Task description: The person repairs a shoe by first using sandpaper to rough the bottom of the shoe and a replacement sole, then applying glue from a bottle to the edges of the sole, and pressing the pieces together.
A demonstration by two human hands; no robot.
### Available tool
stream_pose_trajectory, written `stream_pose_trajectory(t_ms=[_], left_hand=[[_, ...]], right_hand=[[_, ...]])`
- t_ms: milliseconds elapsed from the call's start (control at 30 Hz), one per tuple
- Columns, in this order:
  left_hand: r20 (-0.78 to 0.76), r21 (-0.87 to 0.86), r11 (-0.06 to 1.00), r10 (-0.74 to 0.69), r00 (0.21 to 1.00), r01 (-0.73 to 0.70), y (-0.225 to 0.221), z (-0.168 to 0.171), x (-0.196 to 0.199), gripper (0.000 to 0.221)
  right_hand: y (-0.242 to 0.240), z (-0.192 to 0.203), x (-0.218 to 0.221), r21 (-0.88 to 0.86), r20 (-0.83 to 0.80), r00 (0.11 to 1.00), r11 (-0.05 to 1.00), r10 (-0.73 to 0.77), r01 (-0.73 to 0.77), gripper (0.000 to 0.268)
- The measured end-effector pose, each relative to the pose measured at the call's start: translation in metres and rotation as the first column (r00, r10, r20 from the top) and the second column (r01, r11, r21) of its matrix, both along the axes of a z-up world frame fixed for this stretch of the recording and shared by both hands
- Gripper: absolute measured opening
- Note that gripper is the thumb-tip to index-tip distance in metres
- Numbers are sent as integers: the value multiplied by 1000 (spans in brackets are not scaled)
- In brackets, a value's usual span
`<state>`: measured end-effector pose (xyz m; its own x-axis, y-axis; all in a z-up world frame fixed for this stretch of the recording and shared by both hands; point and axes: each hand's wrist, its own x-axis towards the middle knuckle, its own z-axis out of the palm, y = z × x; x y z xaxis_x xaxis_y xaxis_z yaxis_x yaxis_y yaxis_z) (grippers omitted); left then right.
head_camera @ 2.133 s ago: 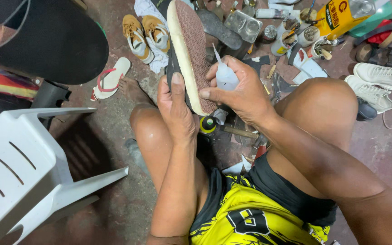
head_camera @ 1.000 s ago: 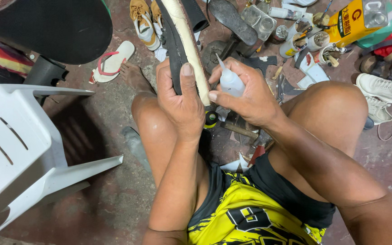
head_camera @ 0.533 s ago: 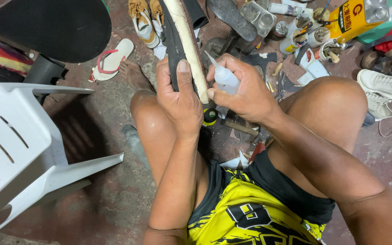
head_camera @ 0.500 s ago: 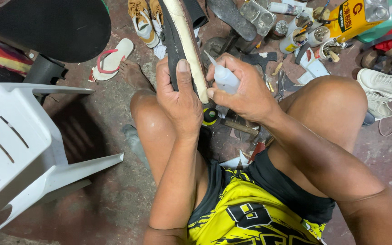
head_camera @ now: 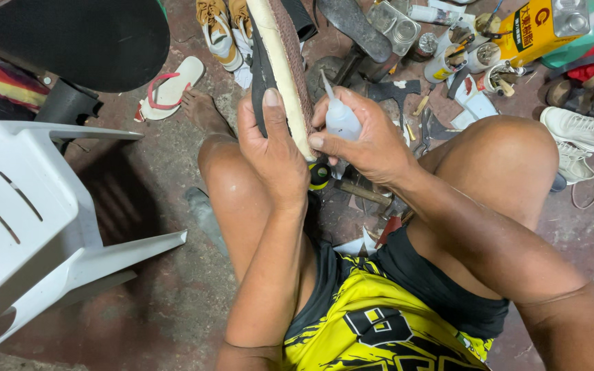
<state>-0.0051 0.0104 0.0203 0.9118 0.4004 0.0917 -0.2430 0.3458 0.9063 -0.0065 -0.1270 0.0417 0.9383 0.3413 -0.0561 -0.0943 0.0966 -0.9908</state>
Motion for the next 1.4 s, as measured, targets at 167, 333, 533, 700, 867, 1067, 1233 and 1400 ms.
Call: stream_pose_trajectory(t_ms=[167,333,533,700,867,1067,1233,1400], left_hand=[[-52,46,999,-15,999,18,3,-9,-2,28],[24,-356,915,-193,981,189,16,-12,7,29],[86,-521,780,-357,930,347,13,-9,1,35],[120,-542,732,-419,900,413,9,-11,-6,29],[127,-449,754,-477,870,479,5,-19,-12,26],[91,-302,790,-534,841,534,12,-20,-17,27],[104,-248,755,-602,792,607,14,-30,-20,26],[82,-262,743,-619,781,616,13,-29,-18,29]], right_hand=[[1,-2,4,-165,6,1000,986,5,-4,27],[-4,1,9,210,-93,994,975,-56,75,26],[-9,11,16,-56,131,972,977,-196,205,28],[-11,14,13,-305,448,869,877,-211,371,37],[-16,10,21,-192,494,797,850,-349,491,44],[-26,20,24,-201,491,763,798,-420,568,63],[-39,28,36,-21,341,788,834,-512,551,62],[-64,27,41,179,110,888,888,-446,424,49]])
